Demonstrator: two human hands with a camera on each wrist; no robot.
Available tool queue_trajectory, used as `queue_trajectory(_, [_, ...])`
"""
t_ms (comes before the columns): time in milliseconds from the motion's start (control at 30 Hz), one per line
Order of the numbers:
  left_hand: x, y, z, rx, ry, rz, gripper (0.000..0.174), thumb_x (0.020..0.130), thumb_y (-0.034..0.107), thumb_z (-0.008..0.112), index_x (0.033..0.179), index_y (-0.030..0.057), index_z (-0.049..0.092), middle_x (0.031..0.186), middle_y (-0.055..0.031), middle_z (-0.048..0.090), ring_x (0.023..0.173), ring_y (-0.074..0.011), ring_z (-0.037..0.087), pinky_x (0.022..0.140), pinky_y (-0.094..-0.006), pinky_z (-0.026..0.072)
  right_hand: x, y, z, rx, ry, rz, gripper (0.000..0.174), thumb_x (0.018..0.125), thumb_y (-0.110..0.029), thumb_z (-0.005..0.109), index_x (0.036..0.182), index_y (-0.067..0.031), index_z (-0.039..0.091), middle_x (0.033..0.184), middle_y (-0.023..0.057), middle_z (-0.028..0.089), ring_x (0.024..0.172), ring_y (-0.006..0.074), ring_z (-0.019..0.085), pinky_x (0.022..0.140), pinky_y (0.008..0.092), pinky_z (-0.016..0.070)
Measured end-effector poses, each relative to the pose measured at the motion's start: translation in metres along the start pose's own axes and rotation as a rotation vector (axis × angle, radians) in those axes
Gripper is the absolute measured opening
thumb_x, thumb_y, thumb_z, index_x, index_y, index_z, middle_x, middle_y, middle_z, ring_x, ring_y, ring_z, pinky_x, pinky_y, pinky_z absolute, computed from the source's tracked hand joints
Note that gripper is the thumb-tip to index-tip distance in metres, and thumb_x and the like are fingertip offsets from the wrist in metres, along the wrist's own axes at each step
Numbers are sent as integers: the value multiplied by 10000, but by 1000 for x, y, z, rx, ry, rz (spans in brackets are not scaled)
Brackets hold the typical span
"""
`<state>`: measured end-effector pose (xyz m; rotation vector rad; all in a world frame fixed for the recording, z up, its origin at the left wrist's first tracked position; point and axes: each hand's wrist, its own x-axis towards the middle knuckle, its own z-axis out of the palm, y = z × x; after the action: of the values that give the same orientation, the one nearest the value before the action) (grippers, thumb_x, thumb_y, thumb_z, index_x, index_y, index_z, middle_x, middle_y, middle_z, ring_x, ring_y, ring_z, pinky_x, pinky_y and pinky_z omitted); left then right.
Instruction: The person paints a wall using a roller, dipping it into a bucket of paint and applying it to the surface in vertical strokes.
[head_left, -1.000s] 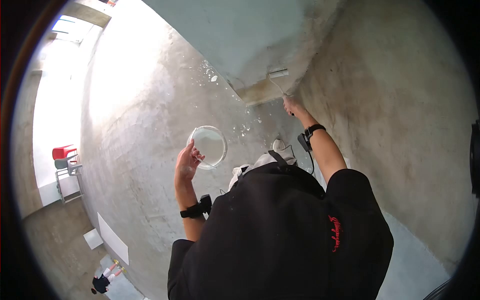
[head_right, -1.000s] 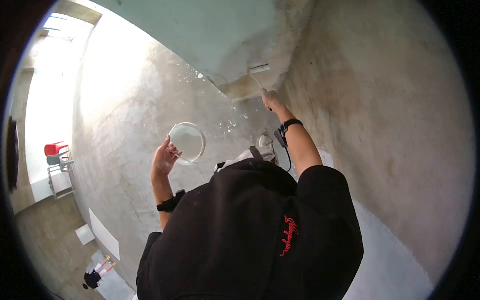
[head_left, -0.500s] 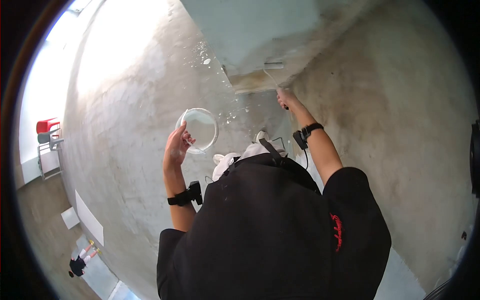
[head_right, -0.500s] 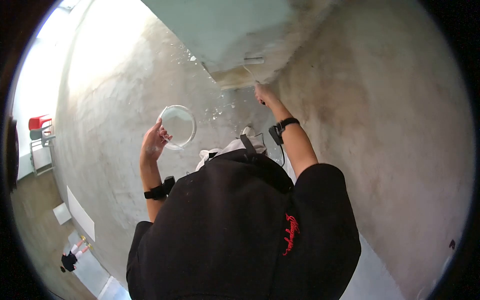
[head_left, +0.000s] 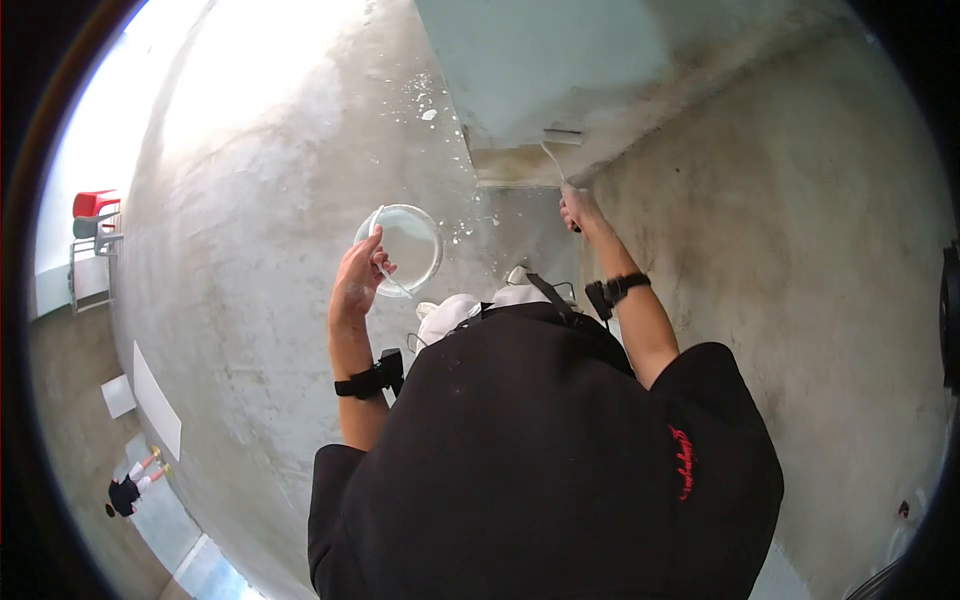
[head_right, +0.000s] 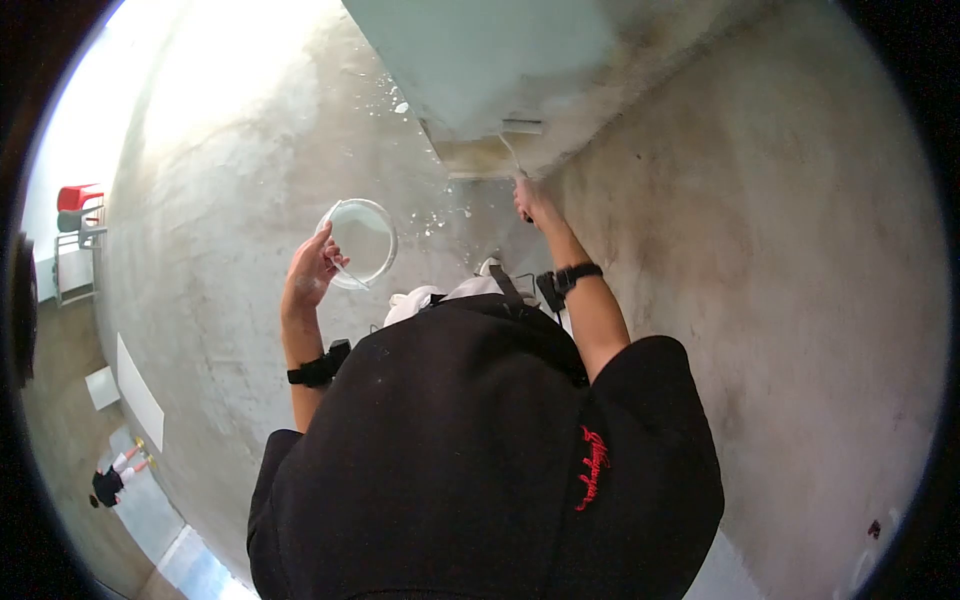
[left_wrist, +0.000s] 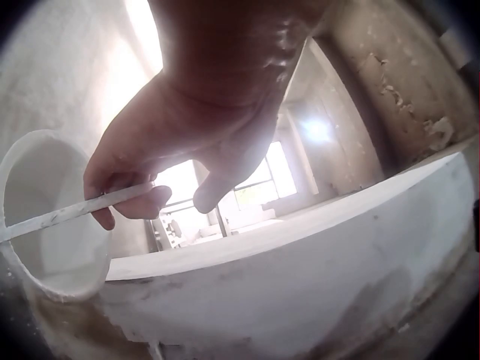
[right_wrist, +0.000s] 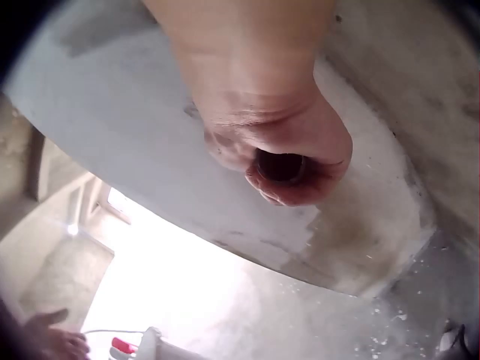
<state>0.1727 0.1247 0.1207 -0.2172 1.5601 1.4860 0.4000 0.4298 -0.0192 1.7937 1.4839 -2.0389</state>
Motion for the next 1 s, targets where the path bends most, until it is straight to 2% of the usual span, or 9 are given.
queue_trajectory(67, [2, -3, -1, -8, 17, -8, 290, 892, 336, 641, 798, 95, 510, 619, 34, 418, 557, -103, 443, 624, -273, 451, -28, 1, -9, -5, -3, -17, 446, 904, -483, 384, 736, -87, 505, 530, -10, 426, 378, 120, 374, 368, 283, 330])
queue_trajectory(167, [1, -9, -4, -30, -6, 4, 299, 889, 341, 644, 797, 92, 508, 618, 32, 416, 562, -105, 445, 631, -275, 453, -17, 4, -24, -17, -18, -97, 446, 899, -487, 412, 718, -86, 489, 520, -20, 423, 386, 98, 374, 369, 276, 307])
queue_trajectory(367, [-2, -2, 1, -9, 18, 22, 297, 894, 334, 637, 792, 90, 503, 610, 31, 410, 571, -103, 443, 642, -274, 447, 72, 25, -5, -120, -14, 38, 405, 891, -443, 403, 737, -81, 499, 526, -23, 430, 388, 105, 375, 365, 278, 306])
queue_trajectory(467, [1, -6, -1, -19, 15, 23, 295, 894, 332, 637, 791, 91, 502, 609, 31, 411, 570, -102, 441, 644, -277, 448, 41, 18, 2, -60, 48, -5, 429, 906, -459, 419, 738, -73, 505, 514, -23, 427, 374, 107, 372, 353, 284, 308])
queue_trajectory(600, [3, -10, -3, -30, 38, 38, 297, 891, 332, 641, 797, 85, 505, 610, 32, 410, 574, -100, 437, 641, -281, 446, -12, 12, -31, -36, 41, -111, 468, 917, -486, 442, 723, -65, 508, 496, -17, 421, 355, 107, 367, 344, 286, 309])
queue_trajectory(667, [2, -13, -3, -25, 38, 50, 298, 890, 331, 643, 797, 84, 505, 610, 32, 410, 575, -99, 435, 638, -282, 445, -40, -3, -44, -13, 97, -207, 472, 923, -396, 414, 620, -53, 532, 453, 7, 428, 331, 158, 398, 349, 306, 318])
queue_trajectory(800, [4, -11, -4, -13, 46, 44, 304, 886, 342, 648, 801, 86, 506, 616, 31, 410, 579, -100, 439, 636, -282, 448, -3, 10, -45, -112, 95, -196, 482, 936, -379, 384, 630, -43, 544, 464, 34, 470, 335, 168, 430, 357, 326, 346])
queue_trajectory(867, [6, -11, -3, -19, 30, 61, 308, 883, 347, 650, 802, 87, 507, 620, 30, 411, 579, -100, 440, 635, -281, 451, 40, 21, -36, -225, 41, -141, 487, 933, -378, 371, 640, -34, 552, 513, 64, 529, 399, 193, 514, 390, 339, 393])
queue_trajectory(1000, [0, -12, -2, -1, 88, 46, 313, 882, 355, 650, 796, 92, 503, 626, 29, 409, 580, -98, 440, 657, -288, 470, 94, 46, -17, -197, 45, -41, 529, 940, -396, 334, 682, -8, 584, 596, 115, 597, 499, 241, 588, 476, 366, 455])
